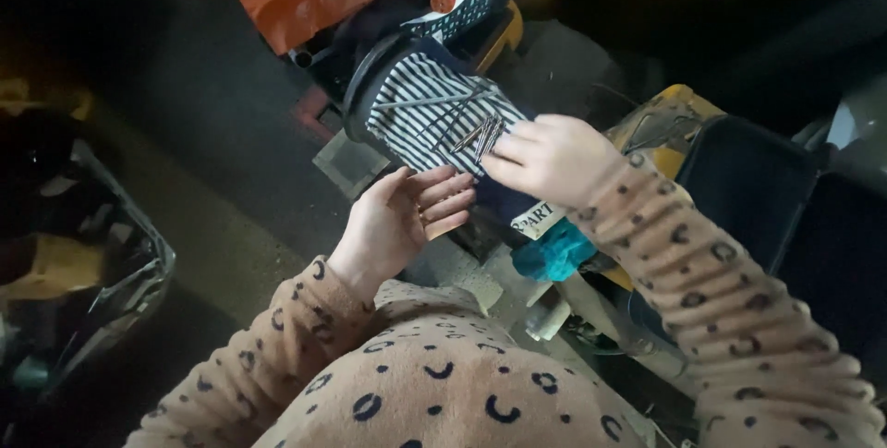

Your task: The person cleans a small tool case using a cloth, then picks up and examines several metal pins by hand.

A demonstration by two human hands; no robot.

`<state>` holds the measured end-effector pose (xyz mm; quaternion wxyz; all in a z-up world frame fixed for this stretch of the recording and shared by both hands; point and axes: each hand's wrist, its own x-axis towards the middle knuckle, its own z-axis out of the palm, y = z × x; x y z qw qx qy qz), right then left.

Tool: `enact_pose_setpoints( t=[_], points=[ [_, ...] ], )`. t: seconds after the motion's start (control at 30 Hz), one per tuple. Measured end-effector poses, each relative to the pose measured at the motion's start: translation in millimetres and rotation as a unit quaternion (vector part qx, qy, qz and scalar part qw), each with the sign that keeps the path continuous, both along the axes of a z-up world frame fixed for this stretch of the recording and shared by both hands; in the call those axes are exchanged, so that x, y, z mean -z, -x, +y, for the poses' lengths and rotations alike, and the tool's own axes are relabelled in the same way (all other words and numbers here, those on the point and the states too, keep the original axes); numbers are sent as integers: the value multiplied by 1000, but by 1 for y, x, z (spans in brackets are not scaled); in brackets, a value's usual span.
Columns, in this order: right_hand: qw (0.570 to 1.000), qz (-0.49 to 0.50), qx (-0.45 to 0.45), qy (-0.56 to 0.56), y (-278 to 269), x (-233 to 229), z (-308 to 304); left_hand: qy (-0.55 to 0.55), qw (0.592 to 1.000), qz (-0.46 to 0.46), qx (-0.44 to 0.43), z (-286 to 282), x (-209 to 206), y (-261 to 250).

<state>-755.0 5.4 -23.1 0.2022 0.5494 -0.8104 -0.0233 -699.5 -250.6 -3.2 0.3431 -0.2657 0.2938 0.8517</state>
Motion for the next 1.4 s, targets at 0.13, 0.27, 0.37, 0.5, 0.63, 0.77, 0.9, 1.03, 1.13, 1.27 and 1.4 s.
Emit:
enact_pose_setpoints(
  t=[0.13,0.27,0.37,0.5,0.63,0.77,0.9,1.03,1.13,1.27,1.4],
  points=[
    [999,-12,-21,26,-45,2,-25,-53,998,13,25,2,28,-6],
    [999,8,-17,46,-64,17,-41,-49,996,11,73,7,51,-7],
    [999,-14,11,39,-72,1,-46,-58,995,11,82,5,52,-6],
    [981,-161,94,60,-85,-29,-36,-78,993,29,85,-6,11,-3],
    [854,-233,420,200,-96,-57,-53,-83,994,25,67,-21,6,1],
    [781,-236,493,304,-88,-22,-60,-54,998,19,37,-31,15,4],
    [747,-185,566,295,-73,18,-80,-51,998,-9,42,-46,22,12],
    [735,-84,614,275,-66,22,-106,-49,994,5,99,-63,15,36],
    [679,-46,679,276,-64,27,-123,-42,987,13,154,-74,7,55],
    [674,-3,684,278,-66,33,-140,-46,980,33,192,-79,14,67],
    [646,-3,707,287,-59,33,-150,-84,970,36,223,-77,27,82]
  ],
)
